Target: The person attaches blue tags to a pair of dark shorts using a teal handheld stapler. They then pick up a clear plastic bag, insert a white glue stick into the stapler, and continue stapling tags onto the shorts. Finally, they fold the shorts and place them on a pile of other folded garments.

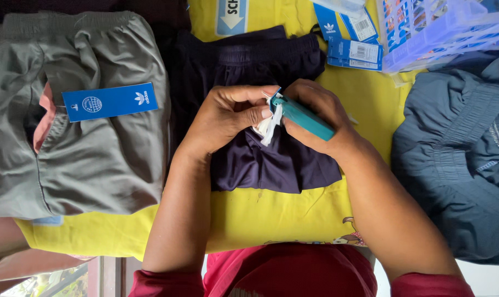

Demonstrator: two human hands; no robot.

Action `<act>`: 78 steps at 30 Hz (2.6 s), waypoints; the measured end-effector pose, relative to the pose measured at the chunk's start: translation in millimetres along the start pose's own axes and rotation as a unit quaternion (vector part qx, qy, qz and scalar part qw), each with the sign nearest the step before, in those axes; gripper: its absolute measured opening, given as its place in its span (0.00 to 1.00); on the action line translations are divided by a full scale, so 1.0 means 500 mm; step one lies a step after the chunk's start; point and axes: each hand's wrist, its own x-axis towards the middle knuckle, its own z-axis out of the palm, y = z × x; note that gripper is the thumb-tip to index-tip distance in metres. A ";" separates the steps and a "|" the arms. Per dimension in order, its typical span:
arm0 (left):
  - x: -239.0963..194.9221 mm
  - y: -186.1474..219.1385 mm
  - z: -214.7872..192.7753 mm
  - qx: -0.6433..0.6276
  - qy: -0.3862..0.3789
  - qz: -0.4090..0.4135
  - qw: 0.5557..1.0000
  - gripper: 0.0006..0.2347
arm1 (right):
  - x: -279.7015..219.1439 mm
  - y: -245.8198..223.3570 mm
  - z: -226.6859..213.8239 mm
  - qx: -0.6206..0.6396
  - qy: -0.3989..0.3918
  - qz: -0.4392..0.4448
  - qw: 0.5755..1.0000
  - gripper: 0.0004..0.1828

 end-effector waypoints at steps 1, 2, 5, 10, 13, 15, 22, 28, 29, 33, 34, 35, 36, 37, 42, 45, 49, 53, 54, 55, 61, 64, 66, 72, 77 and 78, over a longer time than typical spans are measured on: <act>0.000 -0.002 -0.001 0.000 -0.001 0.001 1.000 0.16 | -0.003 0.008 0.000 -0.001 0.001 -0.001 1.000 0.01; 0.000 -0.004 -0.002 -0.002 0.000 -0.002 1.000 0.16 | -0.005 0.016 -0.001 -0.002 -0.003 -0.006 1.000 0.03; 0.000 -0.011 -0.002 -0.004 -0.001 -0.007 1.000 0.17 | -0.008 0.020 -0.008 -0.005 -0.006 -0.014 1.000 0.04; -0.001 -0.021 -0.001 -0.004 0.000 -0.011 1.000 0.18 | 0.005 -0.003 -0.010 0.003 0.010 -0.029 1.000 0.03; -0.001 -0.017 0.006 -0.019 0.008 -0.012 1.000 0.17 | 0.005 0.002 -0.008 0.002 0.010 -0.036 0.999 0.05; 0.002 -0.017 0.006 -0.033 0.008 -0.005 0.999 0.17 | -0.001 0.021 -0.005 0.006 0.015 -0.042 0.999 0.06; 0.004 -0.034 0.001 -0.057 0.008 0.004 0.998 0.17 | -0.013 0.029 0.010 0.021 0.031 -0.038 0.999 0.06; 0.010 -0.041 0.002 -0.080 0.002 0.028 0.996 0.16 | 0.005 0.011 0.010 -0.028 0.014 -0.067 0.997 0.07; 0.012 -0.046 0.000 -0.086 0.001 0.027 0.996 0.16 | 0.011 0.003 0.009 -0.050 0.002 -0.096 0.994 0.05; 0.013 -0.050 -0.011 -0.072 -0.017 0.025 0.997 0.20 | 0.014 -0.007 0.008 0.034 -0.003 -0.062 0.998 0.09; 0.010 -0.047 -0.011 -0.072 -0.017 0.026 0.997 0.20 | 0.014 -0.005 0.010 0.034 -0.003 -0.062 0.998 0.09; 0.007 -0.044 -0.010 -0.049 -0.007 0.028 0.998 0.25 | 0.011 -0.004 0.012 0.060 0.009 -0.055 0.997 0.09; 0.005 -0.041 -0.008 -0.026 0.003 0.030 0.999 0.30 | 0.009 -0.002 0.013 0.086 0.021 -0.049 0.995 0.09; 0.007 -0.046 -0.010 -0.026 0.000 0.028 0.999 0.30 | 0.007 0.002 0.009 0.085 0.024 -0.047 0.995 0.09; -0.016 0.019 0.009 0.049 0.063 0.055 0.995 0.29 | -0.016 -0.023 -0.017 -0.038 -0.008 0.057 0.998 0.06; -0.018 0.021 0.011 0.100 0.106 0.054 0.988 0.28 | -0.011 -0.045 -0.034 -0.034 -0.016 0.075 0.997 0.07; -0.014 0.023 0.003 0.172 0.164 0.046 0.970 0.23 | -0.022 -0.049 -0.089 -0.042 -0.039 0.095 0.994 0.05; -0.002 0.001 -0.004 0.113 0.150 -0.008 0.982 0.15 | -0.031 -0.046 -0.122 -0.165 0.040 0.132 0.977 0.05; 0.001 -0.008 -0.005 0.071 0.131 0.003 0.989 0.10 | -0.032 -0.046 -0.126 -0.252 0.072 0.129 0.956 0.07; 0.001 -0.006 -0.007 0.072 0.128 0.002 0.989 0.10 | -0.033 -0.030 -0.127 -0.252 0.074 0.131 0.956 0.07; -0.001 -0.004 -0.014 0.103 0.132 -0.035 0.985 0.04 | -0.034 0.011 -0.126 -0.446 0.040 0.284 0.847 0.42; -0.010 0.021 -0.014 0.149 0.152 -0.071 0.974 0.04 | -0.045 0.051 -0.133 -0.488 0.050 0.289 0.822 0.43; -0.023 0.044 -0.008 0.379 0.226 -0.044 0.896 0.01 | -0.048 0.067 -0.136 -0.513 0.062 0.300 0.802 0.51; -0.050 0.039 -0.017 0.517 0.305 0.128 0.790 0.16 | -0.070 0.021 -0.132 -0.471 0.099 0.187 0.856 0.24; -0.055 0.021 -0.025 0.544 0.330 0.066 0.769 0.26 | -0.034 -0.053 -0.062 -0.400 0.024 0.278 0.873 0.18; -0.053 0.005 -0.034 0.545 0.330 0.022 0.770 0.29 | -0.023 -0.065 -0.042 -0.363 -0.013 0.326 0.873 0.26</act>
